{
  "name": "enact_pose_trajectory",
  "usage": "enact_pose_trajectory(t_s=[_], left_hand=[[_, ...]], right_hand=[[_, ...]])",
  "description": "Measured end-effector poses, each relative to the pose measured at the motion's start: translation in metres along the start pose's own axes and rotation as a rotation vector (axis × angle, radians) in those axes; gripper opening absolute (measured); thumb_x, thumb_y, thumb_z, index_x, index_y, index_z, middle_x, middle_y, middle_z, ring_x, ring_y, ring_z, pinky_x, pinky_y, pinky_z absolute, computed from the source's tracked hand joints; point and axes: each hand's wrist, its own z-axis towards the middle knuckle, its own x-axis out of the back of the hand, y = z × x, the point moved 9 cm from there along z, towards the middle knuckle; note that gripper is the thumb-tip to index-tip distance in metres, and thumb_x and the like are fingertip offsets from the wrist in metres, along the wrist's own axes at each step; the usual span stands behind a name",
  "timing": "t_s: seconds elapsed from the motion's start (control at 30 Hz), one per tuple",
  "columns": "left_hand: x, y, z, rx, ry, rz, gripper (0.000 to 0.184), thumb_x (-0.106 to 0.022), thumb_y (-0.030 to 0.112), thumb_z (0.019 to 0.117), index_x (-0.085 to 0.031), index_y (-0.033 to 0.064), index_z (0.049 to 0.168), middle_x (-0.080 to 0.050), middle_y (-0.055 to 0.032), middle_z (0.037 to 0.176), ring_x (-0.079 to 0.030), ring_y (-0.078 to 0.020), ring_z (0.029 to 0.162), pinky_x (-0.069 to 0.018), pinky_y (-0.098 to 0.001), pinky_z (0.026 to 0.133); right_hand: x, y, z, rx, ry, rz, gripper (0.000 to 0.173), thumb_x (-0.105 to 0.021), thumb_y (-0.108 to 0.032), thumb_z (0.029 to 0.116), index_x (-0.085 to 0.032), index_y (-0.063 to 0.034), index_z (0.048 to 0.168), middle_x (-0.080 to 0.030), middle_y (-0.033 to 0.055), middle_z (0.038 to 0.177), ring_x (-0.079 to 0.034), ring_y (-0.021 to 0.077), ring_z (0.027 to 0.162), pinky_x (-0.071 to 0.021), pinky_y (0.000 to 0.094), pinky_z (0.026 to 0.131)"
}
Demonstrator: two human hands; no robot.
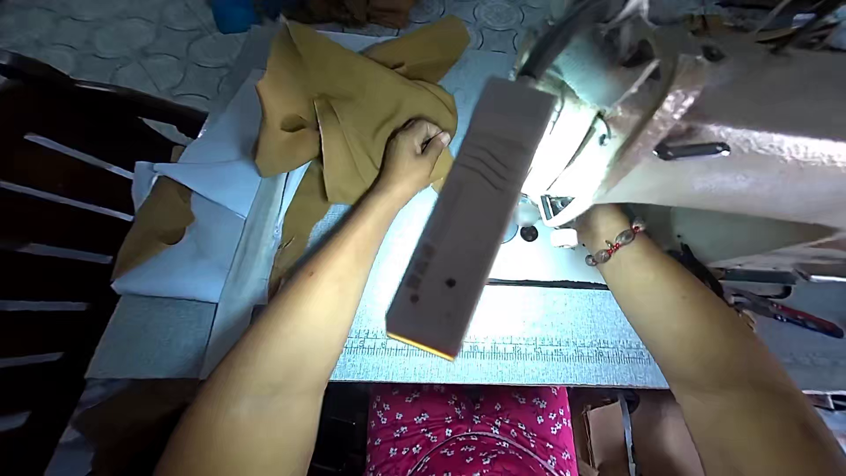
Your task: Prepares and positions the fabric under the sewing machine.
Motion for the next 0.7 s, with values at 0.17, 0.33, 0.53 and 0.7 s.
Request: enact_pose_trajectory(t_s=[0.17, 0.33, 0.53, 0.7], left_hand=[[-0.006, 0.021, -0.082, 0.032, 0.002, -0.251, 0.018, -0.050, 0.013, 0.1062, -0.061, -0.0010, 0.109, -0.065, -0.0025, 0.097, -0.061, -0.0009, 0.085, -0.0513, -0.0207, 0.080], [-0.001, 0.037, -0.133, 0.064, 0.138, -0.387, 0.021, -0.044, 0.015, 0.1095, -0.059, 0.0007, 0.110, -0.064, -0.0014, 0.104, -0.061, 0.0000, 0.093, -0.0520, -0.0198, 0.085], [0.001, 0.077, -0.174, 0.037, 0.108, -0.464, 0.015, -0.051, 0.011, 0.1049, -0.064, 0.0032, 0.107, -0.066, -0.0018, 0.111, -0.063, -0.0052, 0.104, -0.0549, -0.0261, 0.090], [-0.013, 0.074, -0.200, -0.027, -0.106, 0.301, 0.056, -0.035, 0.046, 0.1075, -0.060, 0.0094, 0.142, -0.052, -0.0094, 0.154, -0.033, -0.0347, 0.152, -0.0140, -0.0638, 0.122]], right_hand=[[-0.024, 0.001, -0.013, 0.144, -0.226, -0.271, 0.010, -0.051, 0.006, 0.1009, -0.061, 0.0041, 0.099, -0.058, 0.0044, 0.084, -0.054, 0.0023, 0.077, -0.0459, 0.0161, 0.072], [-0.024, 0.031, -0.010, 0.245, -0.209, 0.159, 0.011, -0.051, -0.002, 0.1001, -0.056, -0.0117, 0.097, -0.057, -0.0061, 0.067, -0.049, -0.0003, 0.050, -0.0439, 0.0142, 0.049], [-0.059, 0.055, -0.097, -0.222, -0.508, 0.437, 0.031, -0.031, -0.018, 0.1112, -0.049, -0.0068, 0.134, -0.072, 0.0052, 0.100, -0.072, 0.0151, 0.081, -0.0610, 0.0318, 0.075], [-0.073, 0.073, -0.146, -0.500, -0.506, 0.654, 0.031, -0.033, -0.023, 0.1118, -0.058, -0.0117, 0.127, -0.072, 0.0040, 0.094, -0.072, 0.0095, 0.082, -0.0609, 0.0256, 0.072]])
